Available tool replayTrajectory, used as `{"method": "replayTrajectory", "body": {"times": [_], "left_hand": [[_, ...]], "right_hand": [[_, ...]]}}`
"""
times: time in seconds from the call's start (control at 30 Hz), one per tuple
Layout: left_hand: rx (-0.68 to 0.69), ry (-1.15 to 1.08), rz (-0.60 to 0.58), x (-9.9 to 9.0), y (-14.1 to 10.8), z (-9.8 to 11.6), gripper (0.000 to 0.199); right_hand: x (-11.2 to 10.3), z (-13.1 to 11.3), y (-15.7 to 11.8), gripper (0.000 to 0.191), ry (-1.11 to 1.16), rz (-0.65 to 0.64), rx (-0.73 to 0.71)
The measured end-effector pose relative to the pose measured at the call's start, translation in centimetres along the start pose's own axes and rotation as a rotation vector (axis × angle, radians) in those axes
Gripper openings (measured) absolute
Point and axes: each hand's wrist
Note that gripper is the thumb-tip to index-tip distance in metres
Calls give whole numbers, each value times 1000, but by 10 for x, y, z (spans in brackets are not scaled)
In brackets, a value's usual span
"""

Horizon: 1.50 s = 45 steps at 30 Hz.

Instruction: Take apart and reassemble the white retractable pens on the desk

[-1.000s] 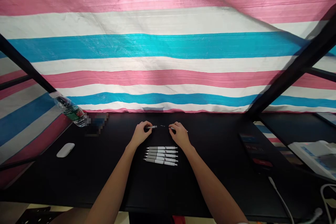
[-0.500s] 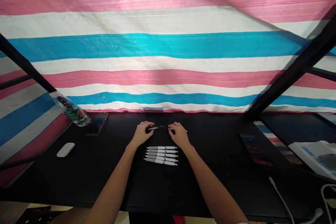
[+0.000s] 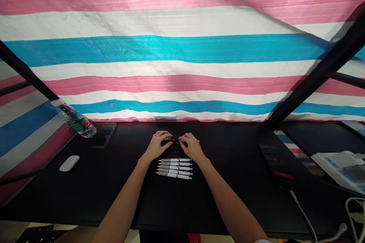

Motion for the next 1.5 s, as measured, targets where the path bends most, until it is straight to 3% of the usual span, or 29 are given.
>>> {"method": "replayTrajectory", "body": {"times": [0.13,0.4,0.57,0.7,0.87,1.0,1.23,1.33,1.5], "left_hand": [[42,-35,8,4,1,3,13],[-32,-78,94,2,2,-6,14],[-66,-112,132,1,1,-9,13],[-10,-88,59,4,-1,-10,11],[22,-54,-12,9,-3,-13,9],[13,-72,-18,10,-3,-13,9],[-108,-185,131,5,1,-11,28],[-133,-166,139,5,1,-12,27],[-157,-109,146,8,1,-15,21]], "right_hand": [[1,-2,1,23,19,-36,-9],[-7,6,1,22,32,-30,27],[-15,25,-3,20,-45,69,150],[-17,37,-5,20,-81,200,256],[-20,33,-3,26,-10,305,302],[-23,27,0,27,274,372,408],[-24,18,8,25,1342,508,804],[-25,16,11,24,1464,528,919],[-24,14,10,16,1427,485,897]]}}
Point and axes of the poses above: each hand's wrist, its own y-axis towards the middle knuckle, its own x-axis out of the palm, z = x × y, and after that the axes turned 13 degrees about y, right-handed
